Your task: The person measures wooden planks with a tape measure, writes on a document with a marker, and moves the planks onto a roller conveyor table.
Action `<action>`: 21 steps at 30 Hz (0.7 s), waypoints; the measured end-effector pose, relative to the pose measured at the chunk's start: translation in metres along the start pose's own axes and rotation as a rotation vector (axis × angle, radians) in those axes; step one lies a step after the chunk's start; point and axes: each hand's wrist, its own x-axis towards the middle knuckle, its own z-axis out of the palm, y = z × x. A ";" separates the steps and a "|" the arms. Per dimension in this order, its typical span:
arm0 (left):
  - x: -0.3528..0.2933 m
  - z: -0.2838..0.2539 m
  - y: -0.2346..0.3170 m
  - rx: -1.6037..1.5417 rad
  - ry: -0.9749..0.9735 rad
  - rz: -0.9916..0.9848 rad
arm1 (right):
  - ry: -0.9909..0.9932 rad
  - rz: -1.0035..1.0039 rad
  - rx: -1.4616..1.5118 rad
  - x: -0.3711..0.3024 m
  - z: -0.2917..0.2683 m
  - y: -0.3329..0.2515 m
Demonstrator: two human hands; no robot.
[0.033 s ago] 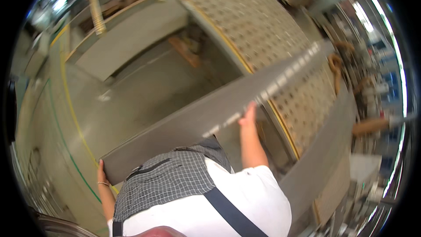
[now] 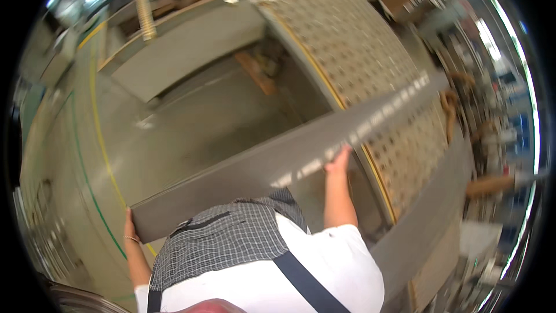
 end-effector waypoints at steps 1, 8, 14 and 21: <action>0.013 -0.029 0.008 0.012 0.088 -0.076 | -0.038 -0.033 0.034 0.006 -0.002 -0.005; 0.128 -0.181 0.014 0.468 0.377 0.277 | 0.117 -0.164 -0.168 0.014 0.059 0.054; 0.219 -0.181 0.105 0.335 0.449 0.498 | -0.025 -0.034 -0.036 0.023 0.125 0.101; 0.324 -0.290 0.219 0.101 0.432 0.563 | -0.020 -0.051 -0.035 0.004 0.314 0.203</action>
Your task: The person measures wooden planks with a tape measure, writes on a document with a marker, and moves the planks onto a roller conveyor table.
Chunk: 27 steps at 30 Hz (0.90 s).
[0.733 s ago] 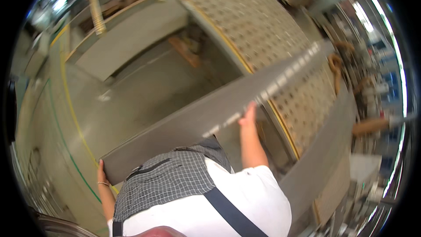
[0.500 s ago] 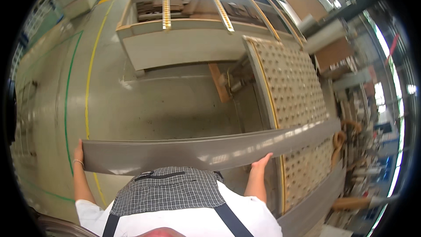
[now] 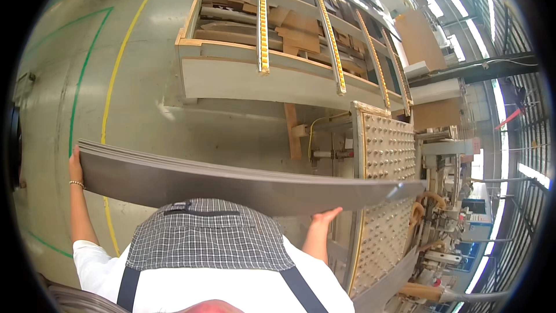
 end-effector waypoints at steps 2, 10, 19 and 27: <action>0.047 -0.024 0.004 -0.037 0.018 -0.008 | 0.061 0.007 -0.036 -0.025 0.086 0.036; 0.264 -0.102 -0.034 -0.167 0.052 -0.106 | -0.095 -0.041 -0.150 -0.051 0.298 0.184; 0.529 -0.212 -0.027 -0.127 0.225 -0.043 | -0.190 0.001 -0.052 -0.134 0.572 0.350; 0.745 -0.171 0.058 -0.294 0.136 -0.180 | -0.374 -0.095 0.008 -0.012 0.777 0.451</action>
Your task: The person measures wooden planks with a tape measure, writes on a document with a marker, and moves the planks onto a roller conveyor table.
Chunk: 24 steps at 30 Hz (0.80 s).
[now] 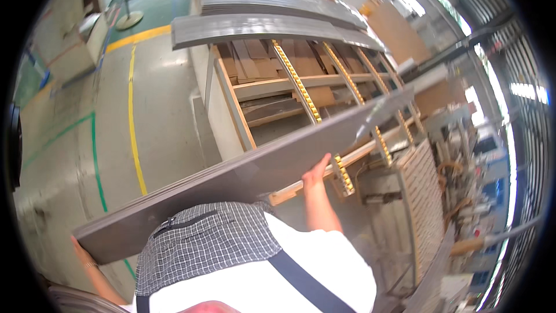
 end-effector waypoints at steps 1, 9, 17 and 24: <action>0.019 0.009 0.013 -0.004 0.026 -0.004 | 0.062 0.053 0.020 0.017 0.026 0.016; 0.167 0.104 0.094 0.160 0.058 -0.307 | 0.075 0.180 0.059 0.124 0.254 0.077; 0.309 0.263 0.182 0.369 0.104 -0.280 | 0.133 0.142 -0.010 0.261 0.398 0.117; 0.351 0.437 0.275 0.403 0.073 -0.247 | 0.246 0.229 -0.075 0.426 0.459 0.095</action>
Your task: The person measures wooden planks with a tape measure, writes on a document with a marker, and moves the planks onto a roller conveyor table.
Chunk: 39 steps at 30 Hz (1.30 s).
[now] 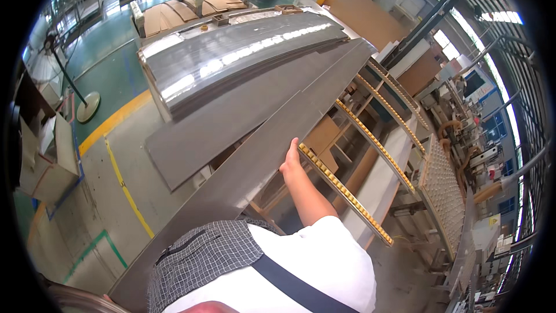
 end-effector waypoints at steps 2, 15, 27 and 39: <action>-0.012 0.030 0.041 0.005 0.008 0.006 | 0.024 0.020 -0.009 0.043 0.018 -0.017; -0.068 0.227 0.215 0.158 -0.242 -0.019 | -0.032 -0.148 -0.779 0.211 0.026 -0.153; -0.124 0.469 0.313 0.035 -0.993 0.023 | 0.086 -0.472 -0.834 0.121 0.090 -0.073; -0.061 0.438 0.378 0.861 -1.121 0.928 | 0.240 0.074 -1.690 -0.172 0.017 0.277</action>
